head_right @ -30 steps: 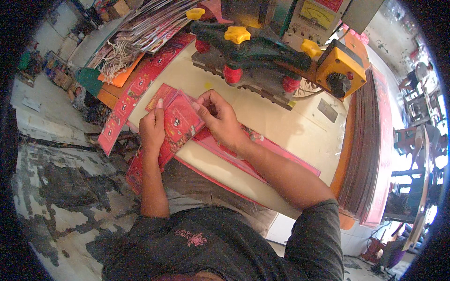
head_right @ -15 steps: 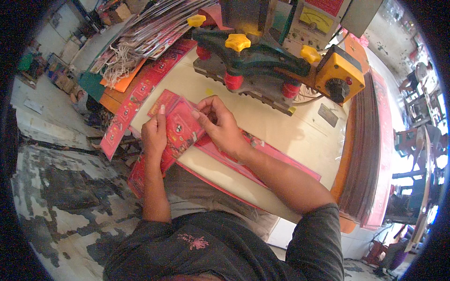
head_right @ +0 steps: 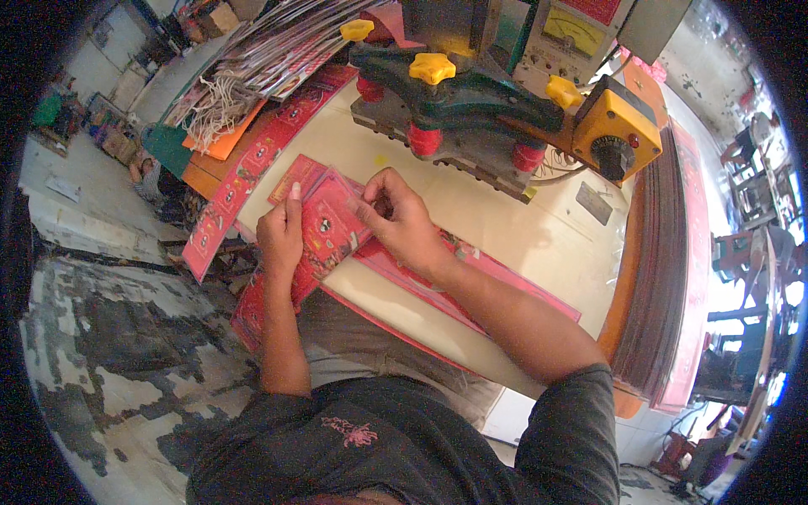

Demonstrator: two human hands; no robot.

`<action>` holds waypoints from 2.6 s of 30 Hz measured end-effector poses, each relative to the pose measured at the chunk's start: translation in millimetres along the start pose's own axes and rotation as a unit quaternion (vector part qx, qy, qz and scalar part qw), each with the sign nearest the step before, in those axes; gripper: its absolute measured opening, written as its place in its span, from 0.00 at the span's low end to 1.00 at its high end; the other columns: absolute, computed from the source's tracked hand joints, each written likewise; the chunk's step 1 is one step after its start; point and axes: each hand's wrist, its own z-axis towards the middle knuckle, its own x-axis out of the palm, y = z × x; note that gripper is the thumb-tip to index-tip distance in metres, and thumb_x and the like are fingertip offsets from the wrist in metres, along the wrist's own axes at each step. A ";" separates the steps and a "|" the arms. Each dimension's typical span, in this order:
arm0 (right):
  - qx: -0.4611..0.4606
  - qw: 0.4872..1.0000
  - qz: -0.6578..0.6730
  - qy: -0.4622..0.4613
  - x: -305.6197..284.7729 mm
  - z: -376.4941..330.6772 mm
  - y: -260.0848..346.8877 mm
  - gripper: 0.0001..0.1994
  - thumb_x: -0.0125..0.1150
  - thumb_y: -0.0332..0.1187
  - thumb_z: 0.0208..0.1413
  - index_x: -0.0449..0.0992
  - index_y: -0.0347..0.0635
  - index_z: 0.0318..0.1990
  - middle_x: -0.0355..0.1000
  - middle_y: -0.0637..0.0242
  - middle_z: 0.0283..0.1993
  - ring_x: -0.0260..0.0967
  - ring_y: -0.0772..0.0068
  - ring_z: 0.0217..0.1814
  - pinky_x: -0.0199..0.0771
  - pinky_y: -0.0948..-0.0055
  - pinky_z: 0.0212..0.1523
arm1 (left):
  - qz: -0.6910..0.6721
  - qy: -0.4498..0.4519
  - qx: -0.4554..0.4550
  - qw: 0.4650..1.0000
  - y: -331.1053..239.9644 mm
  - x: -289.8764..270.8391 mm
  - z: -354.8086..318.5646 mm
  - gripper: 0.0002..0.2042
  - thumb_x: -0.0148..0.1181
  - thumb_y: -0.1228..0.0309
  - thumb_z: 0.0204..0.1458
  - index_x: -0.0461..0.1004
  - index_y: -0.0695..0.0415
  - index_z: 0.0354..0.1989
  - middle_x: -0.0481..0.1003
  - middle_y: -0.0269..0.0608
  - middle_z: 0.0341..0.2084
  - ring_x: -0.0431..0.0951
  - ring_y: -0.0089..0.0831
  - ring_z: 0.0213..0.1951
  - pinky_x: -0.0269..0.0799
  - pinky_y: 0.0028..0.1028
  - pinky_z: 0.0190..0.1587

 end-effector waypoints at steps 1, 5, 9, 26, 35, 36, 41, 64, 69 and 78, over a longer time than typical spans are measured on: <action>-0.011 1.000 0.007 -0.006 2.0 0.6 -2.0 0.11 0.67 0.30 0.67 0.67 0.43 0.45 0.66 0.77 0.37 0.62 0.88 0.38 0.64 0.81 0.40 | 0.011 0.003 0.000 1.000 0.6 -0.2 0.7 0.27 0.51 0.52 0.71 0.79 0.64 0.28 0.69 0.59 0.16 0.69 0.52 0.19 0.62 0.47 0.25; -0.033 0.999 0.012 -0.004 7.0 0.2 2.6 0.15 0.68 0.26 0.63 0.67 0.40 0.50 0.68 0.73 0.37 0.66 0.85 0.37 0.69 0.79 0.38 | 0.027 0.012 -0.014 0.999 -0.1 -1.2 1.2 0.27 0.51 0.52 0.70 0.80 0.62 0.27 0.71 0.58 0.16 0.74 0.57 0.20 0.64 0.48 0.25; -0.033 0.999 -0.003 0.001 6.4 0.1 3.7 0.15 0.69 0.27 0.63 0.68 0.40 0.50 0.69 0.72 0.37 0.67 0.85 0.36 0.69 0.79 0.36 | 0.011 0.002 -0.010 1.000 0.7 0.7 0.4 0.27 0.51 0.52 0.71 0.79 0.63 0.26 0.71 0.58 0.16 0.74 0.56 0.19 0.64 0.47 0.24; -0.024 0.999 -0.023 -0.024 7.2 -0.3 1.2 0.15 0.71 0.28 0.62 0.66 0.41 0.45 0.66 0.75 0.32 0.64 0.86 0.31 0.68 0.78 0.33 | 0.018 0.013 -0.013 1.000 1.4 -0.4 0.9 0.27 0.50 0.52 0.71 0.80 0.62 0.27 0.71 0.58 0.16 0.75 0.57 0.20 0.64 0.47 0.25; -0.021 0.999 -0.046 -0.015 4.0 -1.5 1.6 0.15 0.70 0.28 0.64 0.65 0.43 0.46 0.64 0.77 0.37 0.61 0.88 0.34 0.63 0.81 0.34 | 0.016 -0.001 0.003 1.000 0.9 1.0 1.2 0.27 0.51 0.52 0.71 0.81 0.62 0.27 0.71 0.58 0.16 0.75 0.57 0.20 0.65 0.47 0.25; -0.022 0.999 -0.038 -0.015 4.5 -1.2 1.6 0.15 0.70 0.28 0.64 0.65 0.43 0.46 0.65 0.77 0.37 0.61 0.88 0.34 0.63 0.82 0.34 | 0.020 0.005 -0.001 1.000 1.4 1.3 1.1 0.27 0.51 0.52 0.71 0.81 0.62 0.28 0.71 0.58 0.16 0.75 0.56 0.20 0.65 0.47 0.25; -0.016 0.999 -0.042 -0.011 4.3 -0.3 1.3 0.15 0.70 0.28 0.63 0.65 0.43 0.45 0.65 0.77 0.36 0.61 0.88 0.34 0.63 0.82 0.35 | 0.031 0.008 -0.006 0.999 1.2 -0.3 1.2 0.26 0.51 0.52 0.71 0.82 0.62 0.28 0.71 0.57 0.15 0.75 0.54 0.19 0.65 0.46 0.25; -0.024 0.999 -0.041 -0.019 4.6 -0.7 3.8 0.14 0.70 0.28 0.63 0.66 0.41 0.42 0.67 0.74 0.32 0.68 0.86 0.30 0.69 0.78 0.30 | 0.023 0.012 -0.024 0.999 -1.5 -1.1 0.4 0.26 0.50 0.51 0.71 0.83 0.60 0.31 0.72 0.59 0.17 0.76 0.57 0.22 0.66 0.47 0.26; -0.017 0.999 -0.039 -0.019 3.0 -1.5 3.7 0.14 0.70 0.29 0.63 0.65 0.43 0.41 0.64 0.77 0.32 0.62 0.88 0.30 0.65 0.80 0.31 | 0.026 0.010 -0.014 1.000 0.8 2.7 0.7 0.25 0.51 0.51 0.71 0.83 0.61 0.32 0.72 0.58 0.16 0.76 0.57 0.21 0.66 0.48 0.26; -0.010 0.999 -0.043 -0.012 2.7 -1.1 1.5 0.14 0.70 0.28 0.64 0.64 0.46 0.39 0.59 0.81 0.33 0.56 0.91 0.32 0.59 0.83 0.31 | 0.027 0.017 -0.016 0.999 0.0 -0.7 0.8 0.25 0.51 0.52 0.70 0.84 0.61 0.32 0.72 0.58 0.16 0.76 0.55 0.20 0.65 0.47 0.25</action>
